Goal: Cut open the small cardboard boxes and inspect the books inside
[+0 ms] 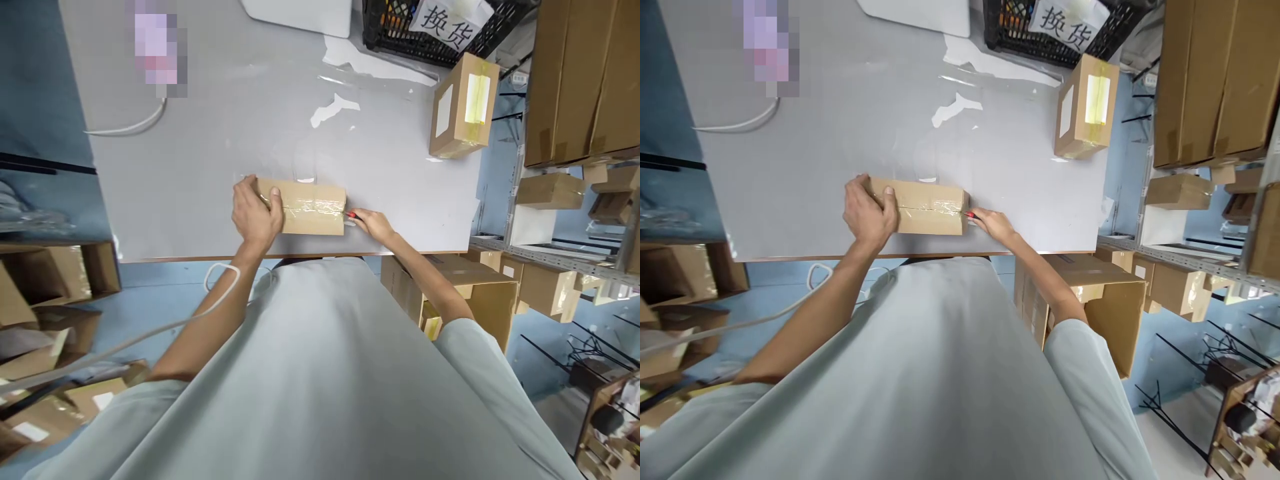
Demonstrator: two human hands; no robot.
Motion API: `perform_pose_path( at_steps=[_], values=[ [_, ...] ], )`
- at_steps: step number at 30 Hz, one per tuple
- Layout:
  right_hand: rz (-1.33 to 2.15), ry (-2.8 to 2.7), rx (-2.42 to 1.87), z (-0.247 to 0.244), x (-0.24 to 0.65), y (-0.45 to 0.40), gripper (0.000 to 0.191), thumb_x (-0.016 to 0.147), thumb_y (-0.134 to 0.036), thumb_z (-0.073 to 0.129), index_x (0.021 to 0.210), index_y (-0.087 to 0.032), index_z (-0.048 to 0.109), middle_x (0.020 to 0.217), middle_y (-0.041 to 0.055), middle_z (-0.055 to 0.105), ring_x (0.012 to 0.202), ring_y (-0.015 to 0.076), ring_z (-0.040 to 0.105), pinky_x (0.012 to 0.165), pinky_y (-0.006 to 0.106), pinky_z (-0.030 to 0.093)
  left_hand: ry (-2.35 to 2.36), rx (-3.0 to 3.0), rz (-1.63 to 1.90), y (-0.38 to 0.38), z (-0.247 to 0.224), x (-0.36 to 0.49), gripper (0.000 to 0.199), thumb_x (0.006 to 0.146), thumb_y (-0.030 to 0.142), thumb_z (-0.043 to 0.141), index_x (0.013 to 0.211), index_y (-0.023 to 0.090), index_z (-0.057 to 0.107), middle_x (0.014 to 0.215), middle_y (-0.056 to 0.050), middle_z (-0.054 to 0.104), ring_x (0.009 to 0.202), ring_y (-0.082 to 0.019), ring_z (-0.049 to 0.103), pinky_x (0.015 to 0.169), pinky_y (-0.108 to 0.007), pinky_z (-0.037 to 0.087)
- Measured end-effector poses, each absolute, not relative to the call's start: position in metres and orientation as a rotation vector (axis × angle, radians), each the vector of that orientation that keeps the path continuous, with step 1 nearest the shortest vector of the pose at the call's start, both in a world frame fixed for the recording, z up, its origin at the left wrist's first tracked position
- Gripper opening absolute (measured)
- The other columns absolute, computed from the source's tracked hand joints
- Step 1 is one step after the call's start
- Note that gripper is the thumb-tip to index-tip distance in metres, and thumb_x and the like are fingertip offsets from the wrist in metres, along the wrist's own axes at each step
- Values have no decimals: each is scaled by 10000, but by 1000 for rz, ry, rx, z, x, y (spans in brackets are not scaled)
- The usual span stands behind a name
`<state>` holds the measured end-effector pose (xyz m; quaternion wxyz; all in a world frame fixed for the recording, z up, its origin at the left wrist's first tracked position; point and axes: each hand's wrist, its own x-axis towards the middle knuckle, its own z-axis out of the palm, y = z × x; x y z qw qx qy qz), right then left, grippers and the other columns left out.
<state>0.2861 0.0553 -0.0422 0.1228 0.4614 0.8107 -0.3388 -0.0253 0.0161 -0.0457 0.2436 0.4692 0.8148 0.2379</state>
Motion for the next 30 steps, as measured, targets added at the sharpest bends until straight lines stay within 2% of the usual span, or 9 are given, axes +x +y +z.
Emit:
perform_pose_path(
  at_steps=[6,10,12,15,19,22,25,28,30],
  values=[
    [-1082,2232,1551,-71,301,36,351,1243,-438,469,1426,-277,722,1474,99,814,1250,290,782,963,321,540,2218,1270,665,14,-48,-36,572,1070,443,674,1583,229,538,1660,-169,614,1572,-373,579,1330,-537,455],
    [-1157,1977,1978,-76,332,28,345,1225,-446,498,1339,-224,737,1169,112,880,1100,293,813,978,344,558,2218,1289,695,14,-56,-63,526,1110,372,656,1571,153,527,1578,-137,662,1421,-310,647,1277,-474,485],
    [-1347,1842,2227,-81,327,22,363,1222,-467,486,1265,-207,735,987,73,859,944,249,813,912,314,580,2211,1291,709,15,-61,-80,489,1120,331,648,1551,124,549,1533,-122,677,1346,-270,652,1254,-440,494],
    [-1850,1562,2454,-88,284,13,421,1186,-577,516,1117,-210,712,859,14,794,701,176,752,706,257,580,2208,1298,740,17,-66,-102,443,1124,326,631,1518,124,619,1472,-111,684,1299,-245,646,1230,-416,506],
    [-2255,1291,2484,-82,213,6,469,1088,-691,646,946,-244,649,670,-51,655,600,170,713,531,226,496,2227,1277,813,14,-73,-118,500,1110,447,634,1514,160,698,1407,-148,675,1308,-298,686,1236,-462,525],
    [-2162,1463,2513,-60,193,2,496,1084,-680,658,827,-259,602,584,-68,558,569,165,675,532,219,448,2208,1225,861,10,-85,-122,595,1116,597,589,1543,199,703,1426,-177,672,1372,-337,689,1282,-500,503],
    [-1870,1777,2521,-22,201,1,529,1095,-708,616,832,-249,644,633,-46,592,597,181,688,599,243,477,2098,1199,867,6,-101,-112,708,1133,687,466,1604,197,663,1519,-211,673,1477,-358,645,1347,-533,441],
    [-1373,2079,2461,23,213,4,537,1142,-687,531,983,-227,758,821,32,741,785,241,761,732,287,546,1905,1173,819,6,-116,-88,776,1144,706,359,1689,199,583,1634,-209,649,1581,-342,577,1389,-527,385],
    [-1007,2189,2383,46,212,5,503,1177,-610,497,1186,-218,811,1040,100,813,963,281,784,841,322,573,1736,1201,753,7,-122,-72,769,1138,694,372,1697,208,578,1616,-191,685,1548,-346,611,1358,-540,429]
  ],
)
